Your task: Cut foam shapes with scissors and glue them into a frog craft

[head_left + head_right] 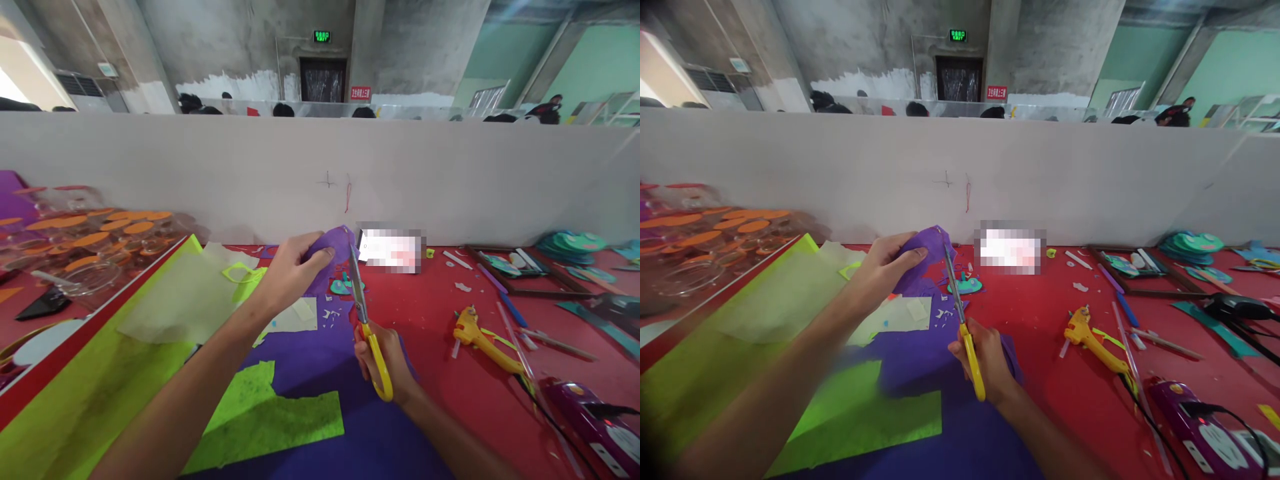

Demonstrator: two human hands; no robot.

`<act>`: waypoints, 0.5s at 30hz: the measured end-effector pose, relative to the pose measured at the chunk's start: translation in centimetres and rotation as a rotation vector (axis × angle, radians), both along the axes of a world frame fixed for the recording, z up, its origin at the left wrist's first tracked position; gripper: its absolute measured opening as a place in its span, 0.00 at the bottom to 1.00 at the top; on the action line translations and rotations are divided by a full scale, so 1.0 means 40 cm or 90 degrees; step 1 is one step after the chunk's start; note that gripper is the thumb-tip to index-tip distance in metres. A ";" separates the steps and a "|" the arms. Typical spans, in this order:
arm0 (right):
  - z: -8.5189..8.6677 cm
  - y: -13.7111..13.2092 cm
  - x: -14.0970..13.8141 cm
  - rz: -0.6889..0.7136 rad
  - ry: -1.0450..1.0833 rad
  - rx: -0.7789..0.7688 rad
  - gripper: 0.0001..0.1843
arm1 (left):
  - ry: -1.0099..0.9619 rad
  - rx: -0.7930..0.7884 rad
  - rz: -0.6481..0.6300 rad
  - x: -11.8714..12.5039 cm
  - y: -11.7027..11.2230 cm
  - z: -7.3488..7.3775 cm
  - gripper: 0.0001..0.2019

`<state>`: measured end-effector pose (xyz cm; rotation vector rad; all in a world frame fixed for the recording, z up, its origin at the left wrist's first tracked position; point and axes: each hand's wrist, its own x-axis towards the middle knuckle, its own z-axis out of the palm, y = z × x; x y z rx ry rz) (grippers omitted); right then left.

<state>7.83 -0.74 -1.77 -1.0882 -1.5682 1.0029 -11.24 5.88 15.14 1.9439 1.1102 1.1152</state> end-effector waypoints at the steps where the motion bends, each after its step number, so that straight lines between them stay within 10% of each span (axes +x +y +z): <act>1: 0.000 0.000 0.000 0.001 0.002 0.001 0.31 | 0.000 -0.002 -0.001 -0.001 0.000 0.001 0.13; 15: 0.005 -0.003 -0.025 0.143 0.104 -0.012 0.36 | 0.015 -0.006 -0.029 -0.001 0.005 -0.001 0.13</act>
